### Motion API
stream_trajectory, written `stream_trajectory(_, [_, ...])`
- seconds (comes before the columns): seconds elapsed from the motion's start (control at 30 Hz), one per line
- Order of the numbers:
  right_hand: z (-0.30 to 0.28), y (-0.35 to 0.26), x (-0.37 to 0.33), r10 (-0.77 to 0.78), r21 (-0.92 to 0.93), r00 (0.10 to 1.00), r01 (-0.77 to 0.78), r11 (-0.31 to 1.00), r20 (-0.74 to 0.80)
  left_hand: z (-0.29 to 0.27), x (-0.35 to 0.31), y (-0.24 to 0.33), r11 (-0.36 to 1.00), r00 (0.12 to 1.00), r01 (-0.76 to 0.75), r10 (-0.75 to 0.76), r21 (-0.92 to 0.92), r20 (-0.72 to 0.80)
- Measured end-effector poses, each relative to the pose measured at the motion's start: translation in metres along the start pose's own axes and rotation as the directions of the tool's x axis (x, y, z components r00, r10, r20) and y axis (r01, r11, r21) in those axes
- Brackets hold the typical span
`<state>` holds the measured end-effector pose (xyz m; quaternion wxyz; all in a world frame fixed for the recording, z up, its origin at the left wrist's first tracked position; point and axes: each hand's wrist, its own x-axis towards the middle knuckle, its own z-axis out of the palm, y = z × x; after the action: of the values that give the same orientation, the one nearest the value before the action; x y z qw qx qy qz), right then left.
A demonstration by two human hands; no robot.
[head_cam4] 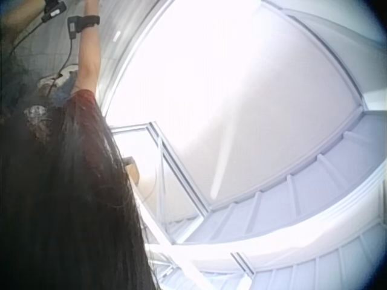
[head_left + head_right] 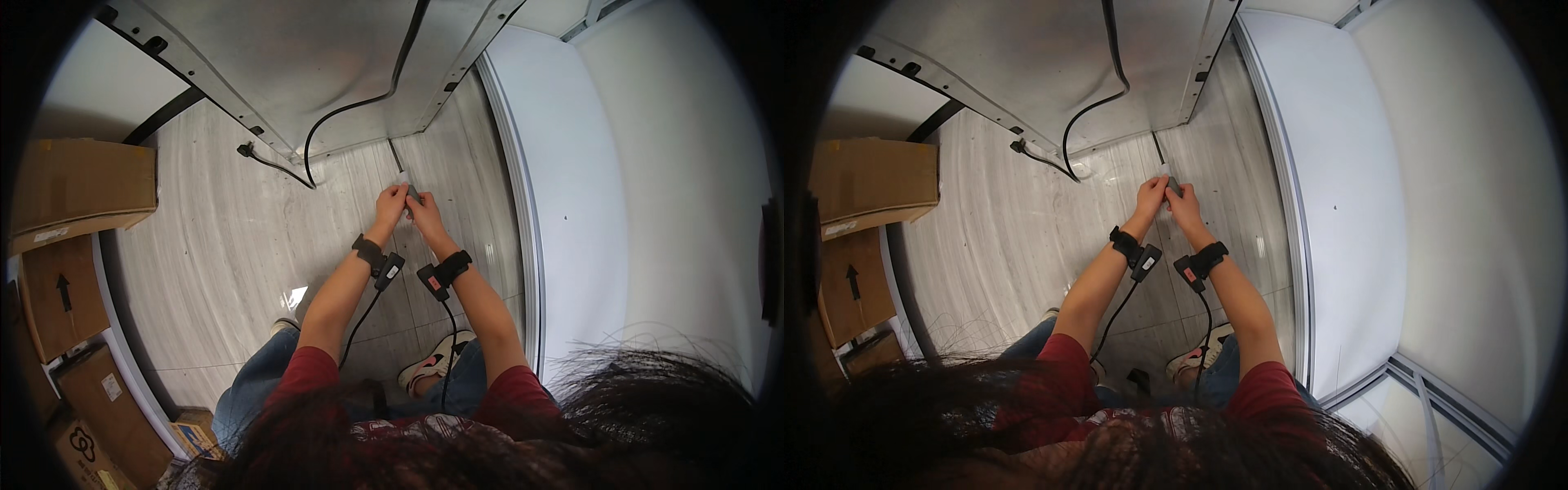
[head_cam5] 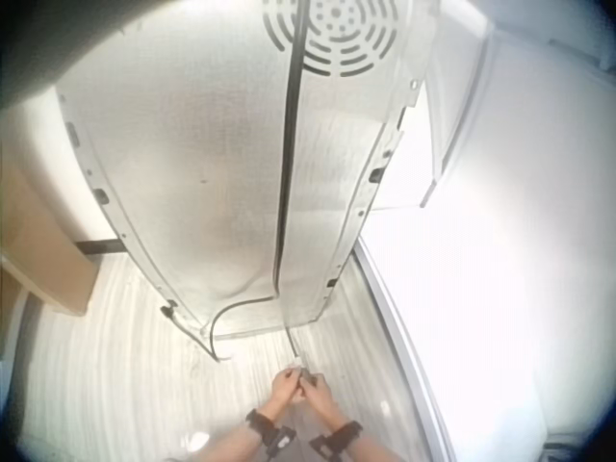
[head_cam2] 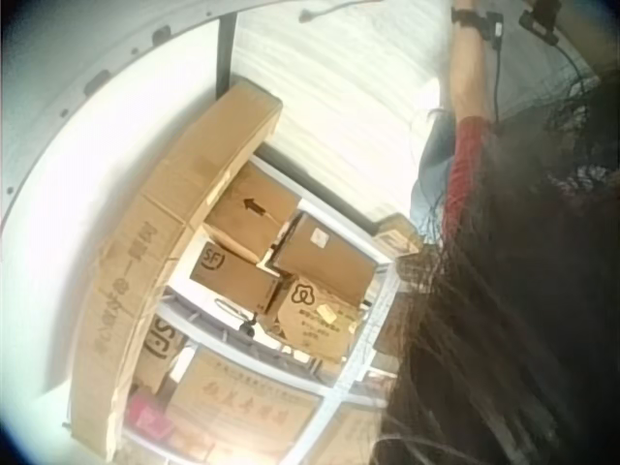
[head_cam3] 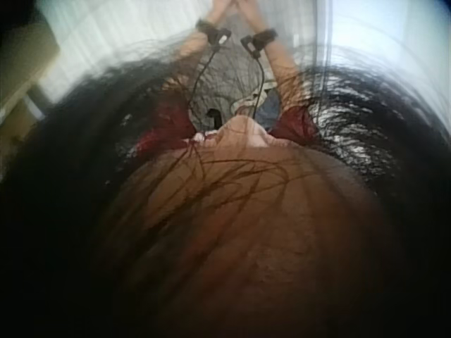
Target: The person uses a screwdriver to remove screws from the back panel of a white appliance. After removing the screws, the person detaches and removes the metal back panel.
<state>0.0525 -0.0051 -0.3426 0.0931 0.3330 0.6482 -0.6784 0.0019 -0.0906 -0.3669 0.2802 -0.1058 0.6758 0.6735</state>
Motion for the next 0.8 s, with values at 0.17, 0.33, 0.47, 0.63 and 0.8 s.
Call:
stream_trajectory(0.17, [0.000, 0.004, 0.005, -0.045, -0.071, 0.999, 0.044, 0.996, -0.018, -0.001, 0.005, -0.005, 0.997, 0.999, 0.005, -0.002, 0.076, -0.036])
stream_trajectory(0.33, [-0.002, 0.006, 0.006, -0.064, -0.101, 0.997, 0.060, 0.993, -0.033, 0.000, 0.005, -0.004, 0.995, 0.999, -0.001, 0.005, 0.096, -0.043])
stream_trajectory(0.47, [0.000, 0.010, 0.008, -0.076, -0.078, 0.995, 0.071, 0.994, -0.062, -0.001, 0.003, -0.003, 0.993, 0.999, 0.008, -0.003, 0.120, -0.043])
stream_trajectory(0.63, [0.001, 0.014, 0.010, -0.100, -0.063, 0.993, 0.096, 0.993, -0.069, -0.002, 0.004, -0.006, 0.993, 0.999, 0.005, 0.000, 0.122, -0.048])
stream_trajectory(0.8, [0.000, 0.015, 0.011, -0.112, -0.077, 0.991, 0.107, 0.991, -0.067, -0.002, 0.007, -0.011, 0.994, 0.999, 0.005, 0.000, 0.113, -0.046])
